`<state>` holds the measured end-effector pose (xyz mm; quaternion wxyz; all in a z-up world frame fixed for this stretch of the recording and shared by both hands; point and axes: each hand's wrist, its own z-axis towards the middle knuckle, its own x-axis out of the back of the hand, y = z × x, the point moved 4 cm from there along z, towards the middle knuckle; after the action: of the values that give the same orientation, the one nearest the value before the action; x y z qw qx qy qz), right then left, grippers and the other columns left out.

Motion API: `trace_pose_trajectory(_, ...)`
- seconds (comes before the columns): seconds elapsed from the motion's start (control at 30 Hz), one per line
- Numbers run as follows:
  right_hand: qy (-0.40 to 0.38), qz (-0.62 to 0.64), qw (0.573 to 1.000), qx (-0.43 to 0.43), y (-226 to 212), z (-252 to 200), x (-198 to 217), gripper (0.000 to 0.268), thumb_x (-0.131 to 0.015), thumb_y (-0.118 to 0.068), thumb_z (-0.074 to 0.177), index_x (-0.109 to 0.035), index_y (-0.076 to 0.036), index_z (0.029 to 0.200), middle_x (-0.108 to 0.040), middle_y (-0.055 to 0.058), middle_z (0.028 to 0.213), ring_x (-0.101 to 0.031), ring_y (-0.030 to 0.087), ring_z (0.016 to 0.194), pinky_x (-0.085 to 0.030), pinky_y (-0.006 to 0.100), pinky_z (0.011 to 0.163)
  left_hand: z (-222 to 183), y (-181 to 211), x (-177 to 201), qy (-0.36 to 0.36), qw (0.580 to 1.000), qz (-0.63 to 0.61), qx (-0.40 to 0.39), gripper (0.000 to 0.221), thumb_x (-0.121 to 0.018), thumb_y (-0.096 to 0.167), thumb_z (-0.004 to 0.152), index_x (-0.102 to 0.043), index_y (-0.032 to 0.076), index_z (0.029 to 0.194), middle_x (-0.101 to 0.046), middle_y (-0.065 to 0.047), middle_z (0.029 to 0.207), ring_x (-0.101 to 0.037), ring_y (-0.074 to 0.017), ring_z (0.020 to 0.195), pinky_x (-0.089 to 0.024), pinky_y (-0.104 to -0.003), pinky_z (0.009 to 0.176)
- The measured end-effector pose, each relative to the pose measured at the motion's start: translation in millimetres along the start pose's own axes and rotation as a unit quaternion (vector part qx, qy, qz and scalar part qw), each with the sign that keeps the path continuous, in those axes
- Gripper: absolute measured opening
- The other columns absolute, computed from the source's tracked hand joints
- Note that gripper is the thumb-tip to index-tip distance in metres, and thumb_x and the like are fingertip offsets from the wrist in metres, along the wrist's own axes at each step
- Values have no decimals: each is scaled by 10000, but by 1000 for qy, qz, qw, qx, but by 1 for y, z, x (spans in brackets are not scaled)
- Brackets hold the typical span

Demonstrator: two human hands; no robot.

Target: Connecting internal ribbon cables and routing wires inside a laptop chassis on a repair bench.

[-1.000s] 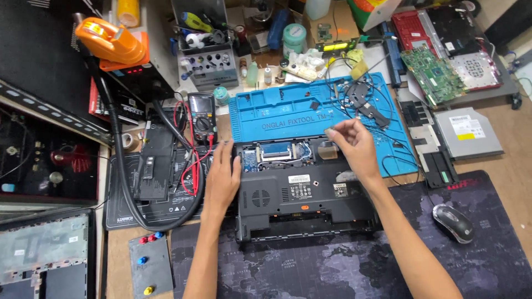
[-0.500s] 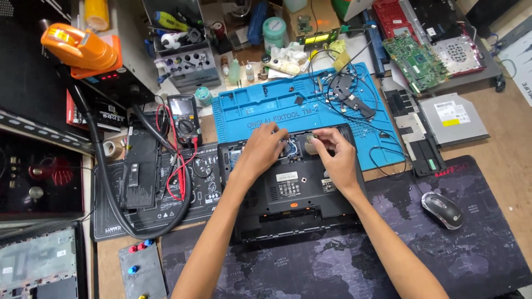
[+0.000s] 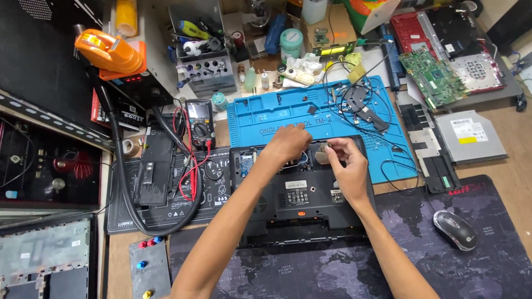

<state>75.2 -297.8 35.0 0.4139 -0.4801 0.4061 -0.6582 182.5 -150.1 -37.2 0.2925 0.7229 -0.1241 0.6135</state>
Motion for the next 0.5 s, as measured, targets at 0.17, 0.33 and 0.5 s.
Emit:
trace_pose_trajectory(0.17, 2, 5, 1000, -2, 1, 0, 0, 159, -693, -58, 996, -707, -59, 1154, -748, 142, 942, -680, 165, 810, -570, 327, 750, -8, 2, 13, -15, 999, -18, -32, 108, -801, 9, 728, -765, 109, 748, -672, -180, 1039, -681, -430, 886, -561, -587, 796)
trace_pose_trajectory(0.33, 1, 8, 1000, 5, 5, 0, 0, 157, -693, -68, 1000, -703, -61, 1157, -744, 133, 944, -683, 157, 818, -571, 324, 741, -16, 3, 20, -22, 998, -27, -45, 76, -721, 45, 824, -779, 92, 842, -677, -186, 1105, -673, -424, 979, -548, -569, 879)
trace_pose_trajectory(0.5, 4, 2, 1000, 0, 5, -1, 0, 169, -691, -78, 1004, -696, -65, 1172, -741, 121, 961, -669, 143, 828, -573, 326, 760, -29, 15, 21, 1, 997, 38, -59, 262, -691, 92, 908, -720, 24, 1159, -674, -211, 1181, -669, -374, 1095, -532, -523, 966)
